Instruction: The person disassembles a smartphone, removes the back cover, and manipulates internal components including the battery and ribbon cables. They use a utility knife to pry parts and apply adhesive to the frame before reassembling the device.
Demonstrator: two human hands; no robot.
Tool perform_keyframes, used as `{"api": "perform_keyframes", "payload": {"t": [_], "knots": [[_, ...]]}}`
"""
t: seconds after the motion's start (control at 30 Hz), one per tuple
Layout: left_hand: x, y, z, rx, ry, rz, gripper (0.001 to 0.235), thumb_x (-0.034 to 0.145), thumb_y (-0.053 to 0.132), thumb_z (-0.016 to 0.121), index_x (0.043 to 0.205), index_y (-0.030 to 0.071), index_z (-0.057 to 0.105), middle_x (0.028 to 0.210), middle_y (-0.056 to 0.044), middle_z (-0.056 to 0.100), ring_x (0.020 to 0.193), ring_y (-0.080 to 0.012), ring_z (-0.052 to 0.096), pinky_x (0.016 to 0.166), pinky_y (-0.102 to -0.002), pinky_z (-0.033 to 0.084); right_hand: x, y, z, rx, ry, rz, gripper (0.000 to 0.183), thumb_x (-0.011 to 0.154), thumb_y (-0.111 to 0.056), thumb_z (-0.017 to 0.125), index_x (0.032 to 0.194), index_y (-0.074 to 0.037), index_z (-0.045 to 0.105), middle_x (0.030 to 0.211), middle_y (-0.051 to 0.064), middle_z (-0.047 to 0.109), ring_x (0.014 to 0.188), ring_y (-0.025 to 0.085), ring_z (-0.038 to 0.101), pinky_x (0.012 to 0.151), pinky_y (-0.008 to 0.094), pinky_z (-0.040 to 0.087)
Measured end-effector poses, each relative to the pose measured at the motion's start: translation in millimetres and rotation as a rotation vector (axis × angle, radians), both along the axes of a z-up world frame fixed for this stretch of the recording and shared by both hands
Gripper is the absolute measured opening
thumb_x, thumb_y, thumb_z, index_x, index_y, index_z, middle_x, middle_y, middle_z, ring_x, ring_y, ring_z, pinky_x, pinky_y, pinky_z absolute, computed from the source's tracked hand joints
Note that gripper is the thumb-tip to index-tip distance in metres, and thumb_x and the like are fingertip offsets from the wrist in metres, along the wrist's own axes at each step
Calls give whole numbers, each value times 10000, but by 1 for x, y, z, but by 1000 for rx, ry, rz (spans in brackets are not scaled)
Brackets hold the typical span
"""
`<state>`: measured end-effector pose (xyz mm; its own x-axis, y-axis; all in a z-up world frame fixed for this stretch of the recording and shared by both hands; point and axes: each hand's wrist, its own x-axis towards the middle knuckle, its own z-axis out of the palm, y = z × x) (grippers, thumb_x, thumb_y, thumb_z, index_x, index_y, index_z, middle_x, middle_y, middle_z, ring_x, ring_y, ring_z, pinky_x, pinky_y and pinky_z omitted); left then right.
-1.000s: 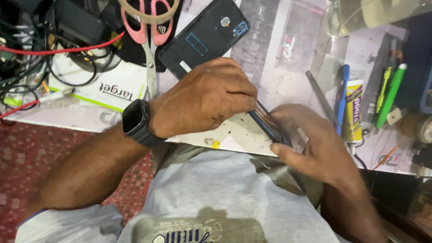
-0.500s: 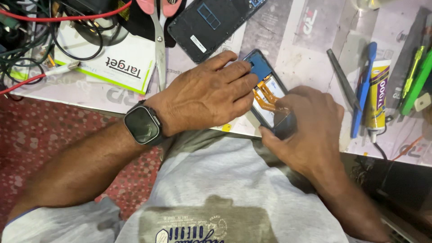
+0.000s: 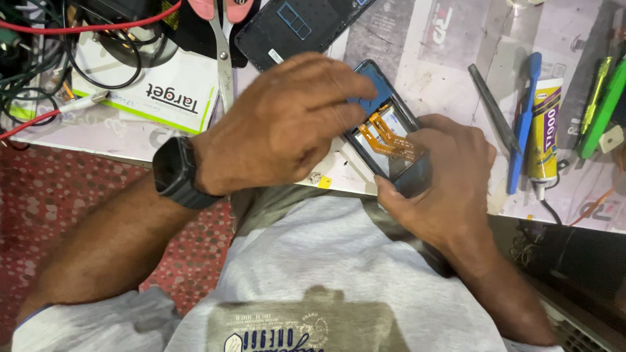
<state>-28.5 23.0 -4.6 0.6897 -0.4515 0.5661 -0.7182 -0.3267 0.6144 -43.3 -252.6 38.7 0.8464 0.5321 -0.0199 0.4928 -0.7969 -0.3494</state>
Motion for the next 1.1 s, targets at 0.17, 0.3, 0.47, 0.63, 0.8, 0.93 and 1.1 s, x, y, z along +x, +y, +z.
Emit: {"api": "perform_keyframes", "payload": {"t": [0.17, 0.3, 0.47, 0.63, 0.8, 0.93, 1.1], "knots": [[0, 10, 9, -97, 97, 105, 355, 883, -89, 679, 1219, 6, 612, 1368, -152, 621, 1264, -324, 636, 1055, -414, 528, 9, -10, 4, 100, 74, -2, 679, 706, -278, 875, 1286, -68, 591, 1346, 173, 613, 1237, 362, 587, 1090, 470, 441], [0, 8, 13, -186, 157, 155, 405, 900, -68, 664, 1287, 15, 577, 1414, -151, 581, 1324, -314, 613, 1131, -390, 519, 16, -19, 18, 542, 581, -205, 748, 754, -237, 835, 1397, 4, 538, 1333, 159, 606, 1234, 276, 602, 1062, 403, 476], [16, -4, 25, -337, 199, 83, 482, 922, 45, 696, 1366, 7, 510, 1442, -182, 547, 1361, -336, 579, 1174, -425, 486, 31, -29, 40, 877, 1017, -272, 888, 746, -340, 824, 1437, 115, 502, 1335, 268, 643, 1268, 342, 627, 1147, 435, 448], [42, -19, 32, -381, 361, -60, 539, 1016, 227, 736, 1452, 2, 513, 1369, -134, 666, 1187, -222, 695, 1041, -346, 566, 49, -41, 11, 1173, 1467, -125, 931, 768, -449, 815, 1446, 92, 476, 1314, 346, 590, 1200, 415, 599, 1041, 493, 476], [63, -34, 30, -466, 539, -131, 336, 1043, 198, 690, 1305, -7, 644, 1119, -88, 765, 965, -124, 731, 876, -287, 602, 44, -58, -17, 1433, 1720, -59, 875, 831, -462, 787, 1462, 78, 512, 1304, 362, 580, 1207, 401, 594, 1032, 440, 488], [65, -41, 28, -476, 708, -80, 196, 1012, 154, 675, 1124, -1, 718, 927, -27, 746, 792, -43, 662, 703, -235, 560, 36, -59, -20, 1469, 1750, -111, 852, 848, -462, 757, 1459, 75, 502, 1287, 334, 592, 1202, 405, 610, 1008, 474, 516], [62, -44, 29, -495, 854, 74, 112, 953, 80, 682, 1011, -1, 733, 721, 14, 667, 622, 8, 524, 531, -201, 431, 39, -52, -11, 1287, 1515, -254, 805, 860, -435, 729, 1392, 132, 523, 1256, 328, 632, 1127, 389, 638, 1003, 448, 520]]}}
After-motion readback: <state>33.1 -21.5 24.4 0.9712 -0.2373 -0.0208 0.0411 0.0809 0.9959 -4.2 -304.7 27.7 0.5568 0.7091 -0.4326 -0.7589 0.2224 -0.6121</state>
